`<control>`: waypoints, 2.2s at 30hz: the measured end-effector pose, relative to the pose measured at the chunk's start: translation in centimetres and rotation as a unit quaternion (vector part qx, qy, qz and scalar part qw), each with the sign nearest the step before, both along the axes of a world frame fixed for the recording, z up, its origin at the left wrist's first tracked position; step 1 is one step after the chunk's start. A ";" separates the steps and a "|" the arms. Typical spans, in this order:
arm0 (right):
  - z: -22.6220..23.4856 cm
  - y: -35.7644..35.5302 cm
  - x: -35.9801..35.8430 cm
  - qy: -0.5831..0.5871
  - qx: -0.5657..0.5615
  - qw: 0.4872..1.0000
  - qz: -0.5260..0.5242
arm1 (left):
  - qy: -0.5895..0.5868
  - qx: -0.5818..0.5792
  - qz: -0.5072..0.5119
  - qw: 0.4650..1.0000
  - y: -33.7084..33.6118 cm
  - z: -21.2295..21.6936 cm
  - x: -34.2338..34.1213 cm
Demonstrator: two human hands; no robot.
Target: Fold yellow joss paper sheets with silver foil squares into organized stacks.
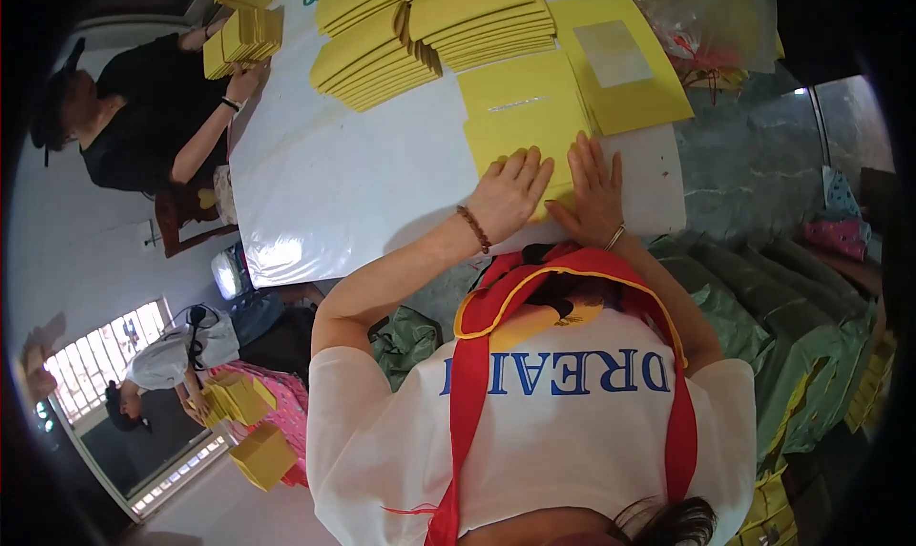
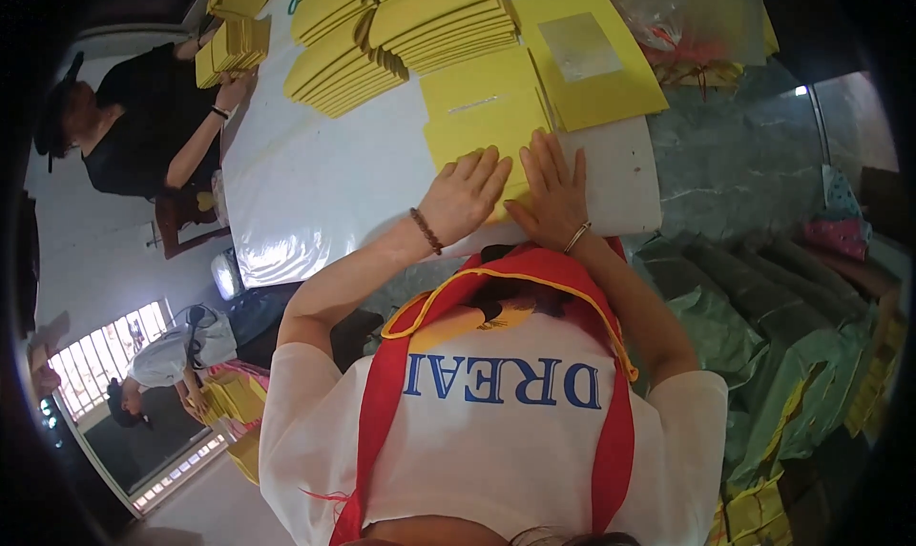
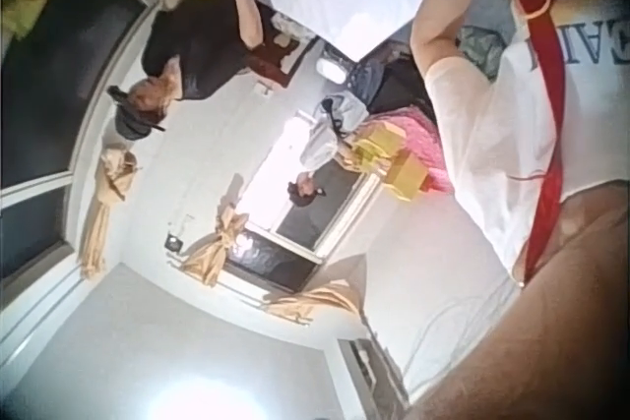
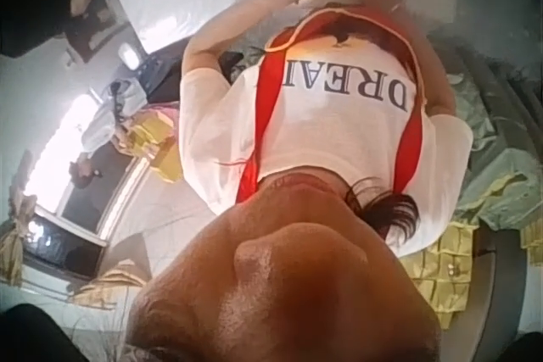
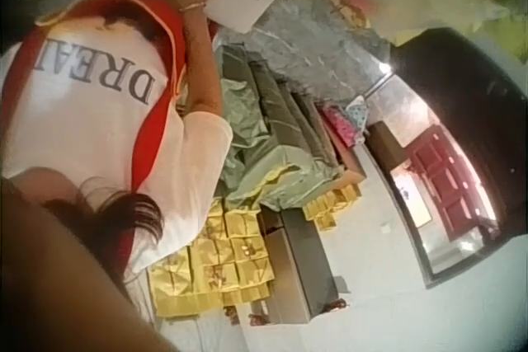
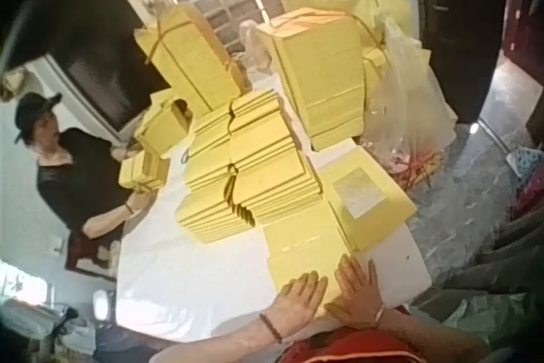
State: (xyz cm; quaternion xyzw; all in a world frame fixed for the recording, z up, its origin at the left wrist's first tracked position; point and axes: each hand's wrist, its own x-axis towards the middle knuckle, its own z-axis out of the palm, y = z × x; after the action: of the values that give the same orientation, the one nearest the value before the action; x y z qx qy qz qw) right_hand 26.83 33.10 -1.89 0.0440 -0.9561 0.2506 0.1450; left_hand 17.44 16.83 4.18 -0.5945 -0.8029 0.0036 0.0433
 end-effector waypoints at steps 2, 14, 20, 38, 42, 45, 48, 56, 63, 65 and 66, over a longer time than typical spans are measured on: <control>-0.4 -0.1 0.0 0.023 -0.009 1.000 -0.004 | 0.032 0.000 0.036 0.999 0.8 0.2 0.6; -0.2 0.0 -0.2 0.051 0.011 0.998 0.023 | 0.058 0.158 0.138 0.976 -9.0 2.2 -7.4; 0.6 0.0 -0.2 -0.006 0.025 0.999 0.032 | 0.087 0.089 0.189 0.974 -14.2 -1.8 -10.2; 0.7 0.0 -0.4 -0.021 0.026 0.999 0.029 | -0.004 0.140 0.168 0.976 -9.9 -1.0 -7.8; 0.7 0.1 -0.4 -0.011 -0.062 0.998 0.024 | -0.117 0.177 0.008 0.977 -5.8 -0.9 -2.7; 0.5 0.9 -0.6 0.002 -0.129 0.991 0.044 | -0.150 0.114 -0.030 0.982 -4.4 -0.6 1.2; 0.7 1.6 -0.9 -0.011 -0.212 0.976 0.057 | -0.109 0.110 -0.006 0.988 -3.7 -0.8 2.5; 0.6 3.3 -1.2 -0.099 -0.360 0.927 0.032 | -0.178 0.173 0.021 0.969 -4.1 -0.8 1.1; 0.7 3.5 -1.1 -0.099 -0.464 0.878 0.058 | -0.218 0.197 0.061 0.954 -4.6 -0.9 1.2; 0.6 3.6 -1.0 -0.100 -0.459 0.881 0.055 | -0.211 0.211 0.075 0.952 -4.3 -0.5 1.3; 0.6 3.6 -1.0 -0.096 -0.447 0.887 0.057 | -0.211 0.210 0.074 0.952 -4.3 -0.6 1.5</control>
State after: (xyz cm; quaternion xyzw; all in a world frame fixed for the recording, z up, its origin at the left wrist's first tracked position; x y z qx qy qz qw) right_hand 25.78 36.66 -1.32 0.0048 -0.7479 0.6625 0.0417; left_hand 18.90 12.51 3.60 -0.4977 -0.8182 -0.2878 -0.0040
